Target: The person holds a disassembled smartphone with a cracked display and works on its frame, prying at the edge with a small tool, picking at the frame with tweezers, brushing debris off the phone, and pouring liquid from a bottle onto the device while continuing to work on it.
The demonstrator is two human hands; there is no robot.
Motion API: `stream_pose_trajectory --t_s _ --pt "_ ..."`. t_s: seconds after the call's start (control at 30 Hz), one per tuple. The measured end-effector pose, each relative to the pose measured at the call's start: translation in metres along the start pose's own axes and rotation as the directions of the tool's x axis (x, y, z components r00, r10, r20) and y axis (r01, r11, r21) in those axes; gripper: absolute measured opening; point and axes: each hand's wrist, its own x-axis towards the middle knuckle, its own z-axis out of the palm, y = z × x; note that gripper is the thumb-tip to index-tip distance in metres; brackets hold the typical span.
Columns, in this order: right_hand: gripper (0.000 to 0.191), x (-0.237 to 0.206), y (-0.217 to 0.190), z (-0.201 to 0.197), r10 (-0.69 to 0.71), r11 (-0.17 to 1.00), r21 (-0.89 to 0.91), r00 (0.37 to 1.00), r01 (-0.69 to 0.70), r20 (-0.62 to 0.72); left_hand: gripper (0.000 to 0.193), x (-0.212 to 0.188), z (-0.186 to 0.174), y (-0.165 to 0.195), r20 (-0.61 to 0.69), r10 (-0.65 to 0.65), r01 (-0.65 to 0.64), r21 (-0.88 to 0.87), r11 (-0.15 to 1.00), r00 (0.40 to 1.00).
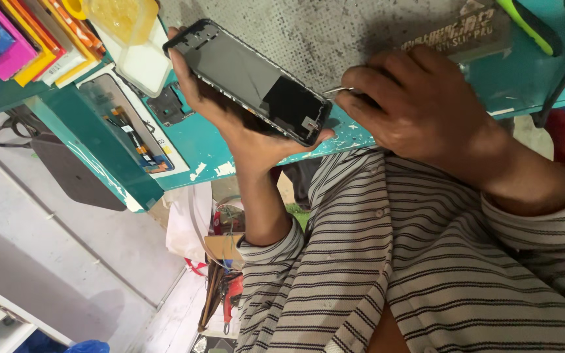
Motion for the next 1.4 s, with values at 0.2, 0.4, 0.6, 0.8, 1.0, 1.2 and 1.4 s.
stream_pose_trajectory --t_s 0.2,0.4,0.6,0.8,1.0,1.2,1.4 --pt "0.024 -0.013 -0.013 0.002 0.007 1.0 -0.03 1.0 -0.007 0.002 0.165 -0.015 -0.003 0.0 -0.002 0.001 -0.001 0.012 1.0 1.0" --pt "0.025 -0.03 -0.022 0.009 0.006 1.0 -0.016 1.0 -0.006 -0.03 0.164 -0.025 -0.004 0.006 -0.018 0.002 -0.002 0.018 1.0 1.0" --pt "0.031 -0.028 -0.025 0.001 0.001 1.0 0.029 1.0 -0.001 0.005 0.168 -0.027 -0.011 0.015 -0.015 0.001 0.001 0.109 0.994 1.0" --pt "0.032 -0.02 -0.024 0.002 0.041 0.999 -0.033 0.998 -0.042 -0.046 0.164 -0.02 -0.01 0.016 -0.012 -0.008 0.009 0.057 0.998 1.0" --pt "0.025 -0.022 -0.019 0.0 0.022 1.0 -0.015 0.997 -0.023 -0.07 0.167 -0.016 -0.006 0.013 -0.016 0.048 -0.045 0.129 0.991 0.999" --pt "0.021 -0.016 -0.015 0.002 0.045 0.999 0.007 0.997 -0.044 -0.057 0.164 -0.01 -0.004 0.009 -0.017 0.016 -0.015 0.064 0.998 1.0" --pt "0.02 -0.014 -0.012 0.008 0.038 0.999 -0.016 0.996 -0.039 -0.081 0.166 -0.009 -0.003 0.006 -0.016 0.017 -0.016 0.076 0.997 1.0"
